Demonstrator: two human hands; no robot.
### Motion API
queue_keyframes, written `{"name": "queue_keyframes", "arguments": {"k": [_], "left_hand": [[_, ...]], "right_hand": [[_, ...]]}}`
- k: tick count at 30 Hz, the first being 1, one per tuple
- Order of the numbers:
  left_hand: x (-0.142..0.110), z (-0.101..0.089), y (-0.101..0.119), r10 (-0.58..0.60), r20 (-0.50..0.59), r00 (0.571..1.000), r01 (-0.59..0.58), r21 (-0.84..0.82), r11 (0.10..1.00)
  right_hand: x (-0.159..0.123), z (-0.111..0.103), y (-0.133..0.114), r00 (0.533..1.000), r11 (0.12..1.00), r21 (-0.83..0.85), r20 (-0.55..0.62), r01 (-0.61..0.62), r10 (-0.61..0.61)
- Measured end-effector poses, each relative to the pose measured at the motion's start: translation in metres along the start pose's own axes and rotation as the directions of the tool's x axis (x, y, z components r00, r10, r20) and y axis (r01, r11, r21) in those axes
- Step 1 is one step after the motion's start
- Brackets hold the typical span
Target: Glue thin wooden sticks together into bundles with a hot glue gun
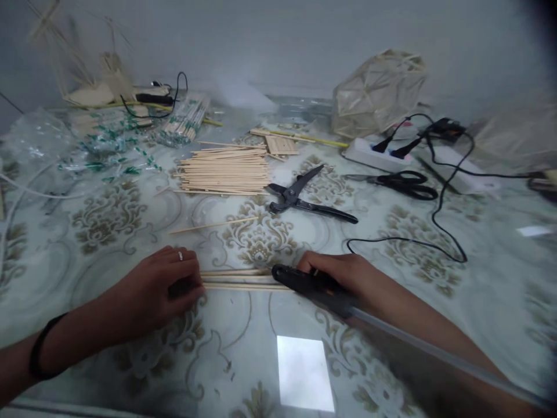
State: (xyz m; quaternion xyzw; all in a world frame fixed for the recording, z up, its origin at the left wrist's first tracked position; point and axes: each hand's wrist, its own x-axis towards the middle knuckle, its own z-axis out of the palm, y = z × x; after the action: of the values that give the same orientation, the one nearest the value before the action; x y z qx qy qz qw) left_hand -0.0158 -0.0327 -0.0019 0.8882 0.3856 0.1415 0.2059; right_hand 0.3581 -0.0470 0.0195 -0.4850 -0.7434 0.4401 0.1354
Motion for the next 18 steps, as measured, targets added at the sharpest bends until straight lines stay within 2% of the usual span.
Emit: {"name": "queue_keyframes", "arguments": {"k": [7, 12, 18], "left_hand": [[0.019, -0.021, 0.004, -0.001, 0.164, 0.986, -0.006, 0.041, 0.999], [0.017, -0.025, -0.001, 0.053, 0.173, 0.983, -0.057, 0.018, 0.998], [0.011, -0.021, -0.005, 0.098, 0.165, 0.981, -0.097, -0.010, 0.995]], "right_hand": [[0.001, -0.003, 0.008, 0.998, 0.997, -0.041, -0.016, 0.058, -0.059], [0.000, -0.001, 0.016, 0.998, 0.998, -0.026, 0.006, 0.057, -0.057], [-0.004, -0.003, 0.023, 0.998, 1.000, -0.003, 0.060, -0.027, 0.027]]}}
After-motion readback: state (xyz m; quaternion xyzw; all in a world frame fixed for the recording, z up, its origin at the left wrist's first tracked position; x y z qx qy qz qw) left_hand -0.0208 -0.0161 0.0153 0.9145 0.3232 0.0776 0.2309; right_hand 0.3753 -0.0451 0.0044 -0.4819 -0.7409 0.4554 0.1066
